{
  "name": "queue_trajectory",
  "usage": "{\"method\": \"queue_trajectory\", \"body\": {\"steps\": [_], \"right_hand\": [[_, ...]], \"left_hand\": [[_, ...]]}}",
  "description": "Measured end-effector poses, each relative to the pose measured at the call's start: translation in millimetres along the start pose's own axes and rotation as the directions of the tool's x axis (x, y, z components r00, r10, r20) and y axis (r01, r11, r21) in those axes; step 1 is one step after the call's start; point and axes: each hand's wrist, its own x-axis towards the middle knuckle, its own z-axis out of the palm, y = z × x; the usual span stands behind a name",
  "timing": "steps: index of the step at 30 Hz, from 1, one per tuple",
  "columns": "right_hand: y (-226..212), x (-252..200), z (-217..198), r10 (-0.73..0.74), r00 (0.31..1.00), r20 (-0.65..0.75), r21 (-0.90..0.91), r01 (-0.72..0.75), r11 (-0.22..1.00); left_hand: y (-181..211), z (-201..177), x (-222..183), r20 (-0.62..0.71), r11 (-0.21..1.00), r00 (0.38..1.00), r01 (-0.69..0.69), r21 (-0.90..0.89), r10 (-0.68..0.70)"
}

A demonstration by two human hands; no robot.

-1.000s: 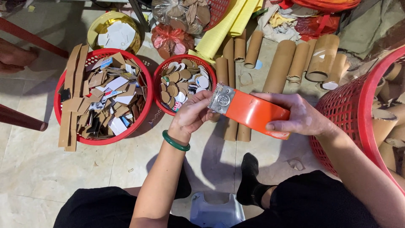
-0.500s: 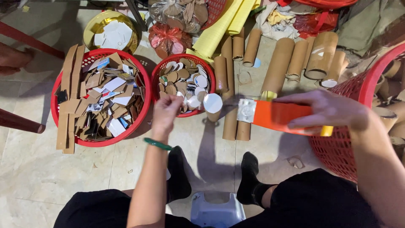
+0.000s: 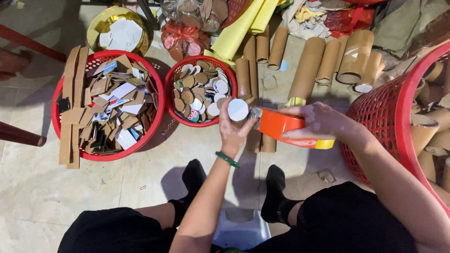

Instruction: The recorder uses a handheld tape dispenser to seal small cardboard discs onto the ends of cardboard tubes.

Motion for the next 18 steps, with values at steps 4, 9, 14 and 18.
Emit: {"method": "queue_trajectory", "body": {"steps": [4, 9, 14, 18], "right_hand": [[4, 0, 13, -0.005, 1.0, -0.03, -0.063, 0.003, 0.998], [-14, -9, 5, -0.101, 0.987, -0.121, -0.601, 0.008, 0.799], [54, 1, 4, -0.132, 0.971, -0.199, -0.118, 0.11, 0.987], [71, -5, 0, -0.241, 0.881, -0.408, 0.182, 0.337, 0.924]], "left_hand": [[-35, 14, 0, -0.124, 0.993, 0.985, 0.118, -0.028, -0.121], [-40, -16, 20, 0.189, 0.946, 0.972, -0.19, 0.263, 0.142], [-19, -53, 45, 0.429, 0.995, 0.899, 0.099, -0.012, -0.085], [-12, -61, 54, 0.573, 0.985, 0.812, 0.167, -0.051, -0.108]]}}
